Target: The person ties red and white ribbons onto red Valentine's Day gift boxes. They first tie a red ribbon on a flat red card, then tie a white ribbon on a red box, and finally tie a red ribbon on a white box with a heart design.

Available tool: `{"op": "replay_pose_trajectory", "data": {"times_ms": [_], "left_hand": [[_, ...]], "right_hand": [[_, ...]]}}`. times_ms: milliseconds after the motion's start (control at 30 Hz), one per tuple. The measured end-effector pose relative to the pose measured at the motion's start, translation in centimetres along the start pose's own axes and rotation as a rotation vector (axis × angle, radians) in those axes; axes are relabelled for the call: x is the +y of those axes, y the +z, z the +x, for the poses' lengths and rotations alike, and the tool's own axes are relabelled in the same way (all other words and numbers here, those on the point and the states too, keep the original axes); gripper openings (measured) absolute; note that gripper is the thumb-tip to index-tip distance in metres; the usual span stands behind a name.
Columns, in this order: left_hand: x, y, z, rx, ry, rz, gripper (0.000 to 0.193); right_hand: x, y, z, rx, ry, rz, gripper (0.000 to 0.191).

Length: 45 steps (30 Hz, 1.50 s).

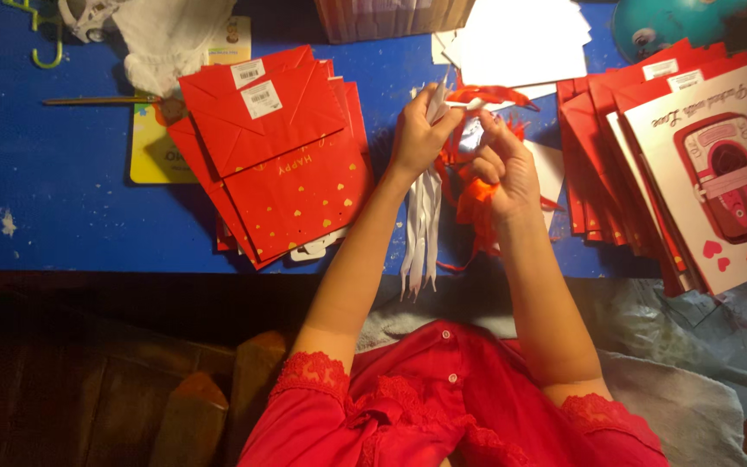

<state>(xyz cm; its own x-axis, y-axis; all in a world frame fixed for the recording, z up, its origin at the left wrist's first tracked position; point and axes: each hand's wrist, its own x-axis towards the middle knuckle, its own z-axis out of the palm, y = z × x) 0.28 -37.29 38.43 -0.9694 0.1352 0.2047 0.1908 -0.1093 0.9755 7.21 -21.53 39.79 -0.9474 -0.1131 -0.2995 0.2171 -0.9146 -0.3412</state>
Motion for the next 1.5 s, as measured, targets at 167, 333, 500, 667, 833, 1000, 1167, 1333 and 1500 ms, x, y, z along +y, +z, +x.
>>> {"op": "replay_pose_trajectory", "data": {"times_ms": [167, 333, 500, 667, 833, 1000, 1167, 1333, 1500], "left_hand": [[1.4, 0.1, -0.8, -0.190, 0.030, -0.002, 0.021], [2.3, -0.5, -0.4, -0.401, -0.086, -0.095, 0.021], [1.5, -0.6, -0.4, -0.417, -0.109, -0.169, 0.021], [0.4, -0.8, -0.5, -0.464, -0.186, -0.249, 0.021], [0.1, -1.0, -0.4, -0.488, -0.158, -0.208, 0.023], [0.7, -1.1, -0.7, -0.549, -0.285, -0.137, 0.020], [1.3, -1.0, -0.5, -0.543, -0.248, -0.145, 0.027], [2.0, -0.5, -0.3, -0.282, -0.087, -0.237, 0.032], [2.7, 0.1, -1.0, -0.244, 0.043, 0.025, 0.033]], "right_hand": [[0.7, -0.1, 1.0, 0.075, -0.029, -0.117, 0.028], [-0.9, -1.3, 1.9, 0.079, -0.049, -0.108, 0.029], [-1.7, -1.8, 1.7, 0.031, -0.002, -0.040, 0.027], [-1.7, -0.3, 1.3, 0.080, -0.044, -0.033, 0.023], [-1.9, 0.0, 0.8, 0.040, -0.083, 0.006, 0.037], [-1.7, -0.1, 0.5, 0.121, -0.124, 0.003, 0.040], [-1.3, 1.0, -0.5, 0.166, -0.219, -0.357, 0.032], [-0.2, 1.5, -1.7, 0.163, -0.328, -0.743, 0.018], [0.7, 1.2, -1.2, 0.128, -0.421, -0.887, 0.018]]}}
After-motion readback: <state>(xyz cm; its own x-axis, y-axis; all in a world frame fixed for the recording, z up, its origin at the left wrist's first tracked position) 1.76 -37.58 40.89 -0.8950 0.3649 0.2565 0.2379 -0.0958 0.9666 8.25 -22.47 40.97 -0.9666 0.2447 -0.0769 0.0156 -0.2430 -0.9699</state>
